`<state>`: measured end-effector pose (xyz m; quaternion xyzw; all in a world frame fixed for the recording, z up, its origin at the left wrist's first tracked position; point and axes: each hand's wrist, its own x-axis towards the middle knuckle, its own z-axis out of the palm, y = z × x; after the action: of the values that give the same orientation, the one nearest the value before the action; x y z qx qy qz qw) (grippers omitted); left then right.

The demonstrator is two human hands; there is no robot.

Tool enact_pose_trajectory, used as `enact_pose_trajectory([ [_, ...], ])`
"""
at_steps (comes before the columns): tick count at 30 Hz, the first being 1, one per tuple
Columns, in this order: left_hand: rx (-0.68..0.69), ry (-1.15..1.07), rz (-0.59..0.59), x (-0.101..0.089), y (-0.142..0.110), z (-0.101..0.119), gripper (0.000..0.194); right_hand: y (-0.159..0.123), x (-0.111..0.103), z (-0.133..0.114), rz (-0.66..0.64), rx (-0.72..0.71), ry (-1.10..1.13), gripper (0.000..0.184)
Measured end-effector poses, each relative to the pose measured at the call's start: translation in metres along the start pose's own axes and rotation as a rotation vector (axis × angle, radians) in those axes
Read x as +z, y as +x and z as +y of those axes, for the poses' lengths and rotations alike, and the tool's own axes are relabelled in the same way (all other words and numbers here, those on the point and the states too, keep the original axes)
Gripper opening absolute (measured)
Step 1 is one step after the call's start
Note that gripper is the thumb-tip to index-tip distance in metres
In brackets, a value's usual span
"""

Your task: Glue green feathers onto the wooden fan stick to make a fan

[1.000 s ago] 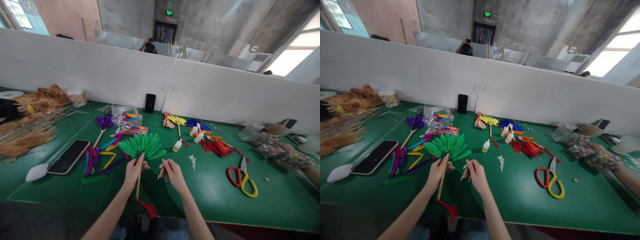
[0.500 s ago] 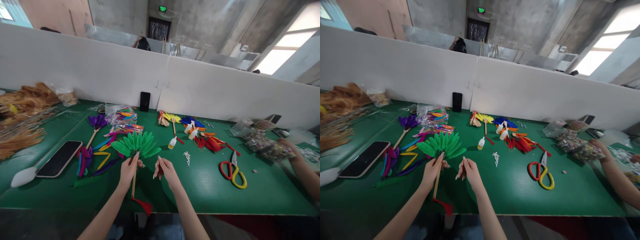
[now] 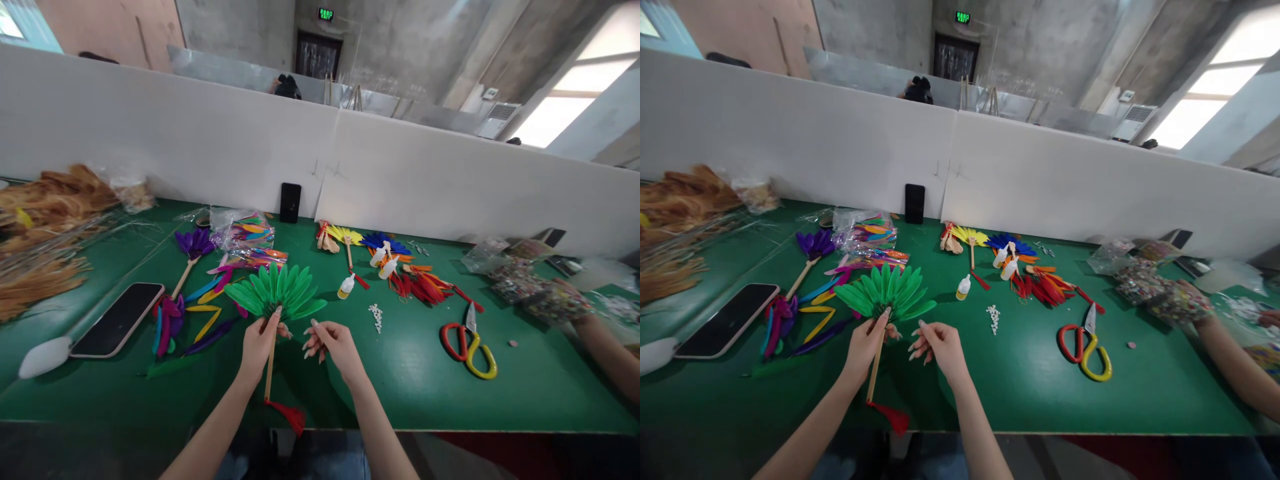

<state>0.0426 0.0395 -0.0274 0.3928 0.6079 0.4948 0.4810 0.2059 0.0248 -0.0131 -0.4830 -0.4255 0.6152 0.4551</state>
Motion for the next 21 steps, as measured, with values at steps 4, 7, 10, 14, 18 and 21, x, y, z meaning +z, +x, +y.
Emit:
enact_pose_trajectory([
  [4,-0.021,0.024,-0.017,-0.001,0.001,-0.002,0.043,0.001,-0.003,0.003,0.033,-0.01,0.015,0.038],
  [7,-0.032,0.027,-0.016,-0.002,0.001,-0.001,0.044,0.002,-0.004,0.011,0.048,-0.002,0.034,0.037],
  [10,-0.03,0.009,-0.03,-0.001,0.0,0.003,0.043,0.001,-0.006,0.021,0.037,0.024,0.089,0.039],
  [14,-0.052,0.004,-0.02,0.001,-0.002,0.01,0.042,-0.001,-0.009,0.028,0.019,0.057,0.155,0.041],
  [18,-0.092,-0.004,-0.01,0.002,-0.003,0.014,0.042,0.0,-0.011,0.03,-0.021,0.069,0.202,0.042],
  [21,-0.103,-0.006,-0.003,0.002,-0.002,0.011,0.043,0.001,-0.01,0.032,-0.041,0.055,0.205,0.045],
])
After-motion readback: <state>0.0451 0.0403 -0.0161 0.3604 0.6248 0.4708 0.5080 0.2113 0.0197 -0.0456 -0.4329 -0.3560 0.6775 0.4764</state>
